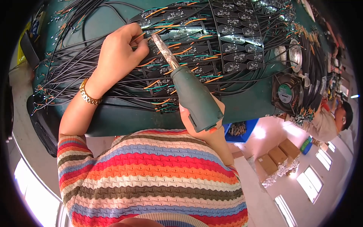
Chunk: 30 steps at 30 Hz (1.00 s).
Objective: The person solders wires onto circuit boards using a soldering tool, positioning the wire connections by hand and applying heat with the tool across the circuit board array.
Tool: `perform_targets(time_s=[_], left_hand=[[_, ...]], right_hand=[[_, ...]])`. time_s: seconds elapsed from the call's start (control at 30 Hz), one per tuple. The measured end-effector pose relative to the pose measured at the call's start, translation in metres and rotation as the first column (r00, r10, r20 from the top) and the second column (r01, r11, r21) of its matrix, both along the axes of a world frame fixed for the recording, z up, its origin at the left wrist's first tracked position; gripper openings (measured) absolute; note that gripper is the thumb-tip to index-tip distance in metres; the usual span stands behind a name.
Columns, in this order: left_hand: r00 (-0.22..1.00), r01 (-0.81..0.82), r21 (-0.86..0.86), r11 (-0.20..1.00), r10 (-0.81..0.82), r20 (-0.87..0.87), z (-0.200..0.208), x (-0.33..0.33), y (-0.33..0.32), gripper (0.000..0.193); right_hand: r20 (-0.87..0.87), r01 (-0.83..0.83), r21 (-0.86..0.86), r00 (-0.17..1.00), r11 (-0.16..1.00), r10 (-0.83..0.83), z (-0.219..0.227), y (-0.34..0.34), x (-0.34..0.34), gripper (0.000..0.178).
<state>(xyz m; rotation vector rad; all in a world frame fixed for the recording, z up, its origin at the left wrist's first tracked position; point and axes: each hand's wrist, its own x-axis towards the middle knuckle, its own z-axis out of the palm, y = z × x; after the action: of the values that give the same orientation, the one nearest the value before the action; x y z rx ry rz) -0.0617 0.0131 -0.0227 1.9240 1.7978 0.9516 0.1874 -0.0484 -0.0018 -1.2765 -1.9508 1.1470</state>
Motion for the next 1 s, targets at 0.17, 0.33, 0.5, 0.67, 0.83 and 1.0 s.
perform_targets(time_s=[0.17,0.33,0.5,0.67,0.83,1.0], left_hand=[[1.000,-0.005,0.012,1.000,0.005,-0.001,0.000,-0.001,0.000,0.012],[1.000,0.000,0.025,1.000,0.001,-0.022,0.000,0.001,0.002,0.012],[1.000,-0.014,0.008,1.000,0.015,-0.008,0.003,0.000,-0.001,0.013],[1.000,-0.028,-0.041,0.999,0.029,0.011,0.004,0.002,-0.001,0.012],[1.000,-0.015,-0.011,1.000,0.016,0.012,0.004,0.003,0.003,0.011],[0.994,0.099,0.049,0.994,-0.101,0.039,0.002,-0.008,0.001,0.016]], right_hand=[[-0.031,-0.090,0.064,0.995,0.994,0.092,-0.003,0.000,0.002,0.011],[-0.068,0.098,0.098,0.993,0.990,-0.092,-0.012,-0.003,0.010,0.014],[-0.408,0.136,0.087,0.909,0.987,-0.090,0.014,0.015,0.019,0.029],[-0.114,0.217,0.271,0.975,0.938,-0.192,0.055,0.049,0.038,0.025],[-0.179,0.304,0.350,0.950,0.886,-0.255,0.123,0.100,0.025,0.022],[0.169,0.125,0.520,0.955,0.845,-0.245,0.229,0.180,0.029,0.022]])
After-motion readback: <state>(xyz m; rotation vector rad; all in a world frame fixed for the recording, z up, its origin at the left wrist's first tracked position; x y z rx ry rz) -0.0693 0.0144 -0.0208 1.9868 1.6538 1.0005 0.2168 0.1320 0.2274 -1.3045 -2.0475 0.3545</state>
